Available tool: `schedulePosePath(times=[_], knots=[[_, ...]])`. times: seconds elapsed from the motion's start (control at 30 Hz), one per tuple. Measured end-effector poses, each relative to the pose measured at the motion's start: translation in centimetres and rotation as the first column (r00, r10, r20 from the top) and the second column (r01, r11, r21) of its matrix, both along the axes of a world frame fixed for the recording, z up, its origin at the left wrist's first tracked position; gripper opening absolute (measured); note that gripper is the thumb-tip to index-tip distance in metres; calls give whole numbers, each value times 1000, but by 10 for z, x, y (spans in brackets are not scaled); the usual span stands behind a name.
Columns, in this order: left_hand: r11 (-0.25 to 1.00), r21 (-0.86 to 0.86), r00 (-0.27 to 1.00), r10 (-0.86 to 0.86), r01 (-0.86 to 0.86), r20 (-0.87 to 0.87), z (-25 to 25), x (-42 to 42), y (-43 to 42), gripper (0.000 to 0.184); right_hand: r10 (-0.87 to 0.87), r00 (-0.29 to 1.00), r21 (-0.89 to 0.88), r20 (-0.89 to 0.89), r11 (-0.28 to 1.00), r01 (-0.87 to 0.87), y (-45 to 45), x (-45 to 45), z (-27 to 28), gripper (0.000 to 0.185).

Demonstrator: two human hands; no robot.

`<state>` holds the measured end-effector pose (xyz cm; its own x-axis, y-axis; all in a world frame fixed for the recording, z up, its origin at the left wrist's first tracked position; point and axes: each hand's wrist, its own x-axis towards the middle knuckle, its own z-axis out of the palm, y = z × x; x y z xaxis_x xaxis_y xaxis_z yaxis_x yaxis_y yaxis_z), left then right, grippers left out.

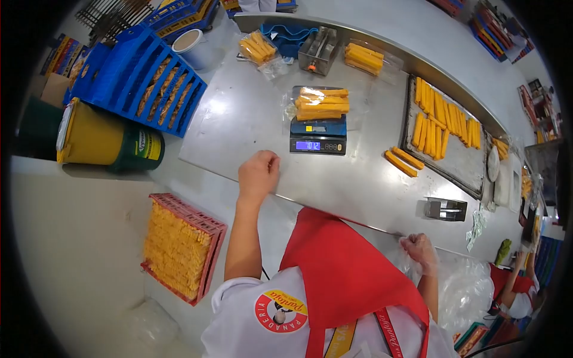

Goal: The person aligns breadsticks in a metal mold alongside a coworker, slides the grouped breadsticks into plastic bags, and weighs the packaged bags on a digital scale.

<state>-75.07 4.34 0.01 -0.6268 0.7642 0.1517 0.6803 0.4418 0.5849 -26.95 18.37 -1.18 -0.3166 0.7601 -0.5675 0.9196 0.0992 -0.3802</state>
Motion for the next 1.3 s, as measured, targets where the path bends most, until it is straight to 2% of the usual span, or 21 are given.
schedulePosePath(times=[0.1,0.17,0.23,0.27,0.33,0.37,0.43,0.47,0.53,0.57,0.63,0.77,0.87,0.97,1.03,1.1,1.17,1.2,1.23,1.27,1.3], knots=[[996,73,996,39,-46,86,23,-23,25,15,-22,1000,10,1,1000,22,7,-15,3,40],[965,256,998,-63,63,-6,47,-35,49,34,-81,997,-27,-14,996,81,5,-28,13,41],[931,235,946,-225,280,-236,71,-41,80,65,-118,993,-51,-7,992,117,2,-33,17,41],[928,235,943,-237,291,-232,76,-40,97,65,-143,990,-76,-6,987,143,1,-34,18,41],[918,13,824,-350,397,-445,81,-34,128,91,-179,983,-91,33,979,181,-5,-28,12,39],[910,16,816,-363,414,-450,75,-34,140,91,-205,977,-100,66,972,211,-9,-24,10,38],[864,-204,755,-501,459,-423,50,-34,172,100,-249,967,-91,48,963,252,-18,-22,12,35],[854,-191,735,-516,484,-439,39,-35,188,100,-274,961,-93,38,956,277,-24,-19,13,33],[738,-502,804,-580,451,-131,31,-37,219,93,-312,949,-84,44,945,315,-36,-5,5,32],[732,-493,786,-602,471,-143,33,-35,232,93,-320,945,-97,66,941,325,-43,2,-2,31],[709,-392,730,-672,586,-126,39,-25,246,76,-435,900,-126,34,891,435,-58,2,-1,31],[700,-209,692,-711,683,-124,37,-8,310,71,-548,827,-176,126,808,562,-86,11,-7,32],[686,-300,659,-724,663,-201,12,-6,374,65,-605,793,-86,71,788,609,-105,22,-15,30],[722,-444,613,-688,530,-388,-16,-18,422,65,-612,791,-58,-5,790,610,-117,23,-5,29],[743,-472,594,-666,475,-451,-25,-23,433,61,-540,840,-11,61,841,541,-111,24,7,32],[732,-458,567,-680,504,-464,-22,-16,431,67,-368,930,141,14,921,363,-107,37,5,30],[767,-415,577,-641,489,-506,-12,-7,419,75,-687,726,61,-32,724,688,-75,22,41,30],[760,-414,570,-650,502,-503,-10,-1,412,75,-729,676,59,-111,674,736,-60,28,45,30],[794,-313,561,-595,521,-576,-8,3,402,78,-761,621,53,-190,624,780,-46,34,48,30],[817,-210,557,-530,537,-640,-6,7,391,81,-717,639,149,-278,625,766,-29,31,59,30],[814,-208,556,-533,542,-638,0,9,378,81,-660,661,247,-358,616,748,-10,25,70,30]])
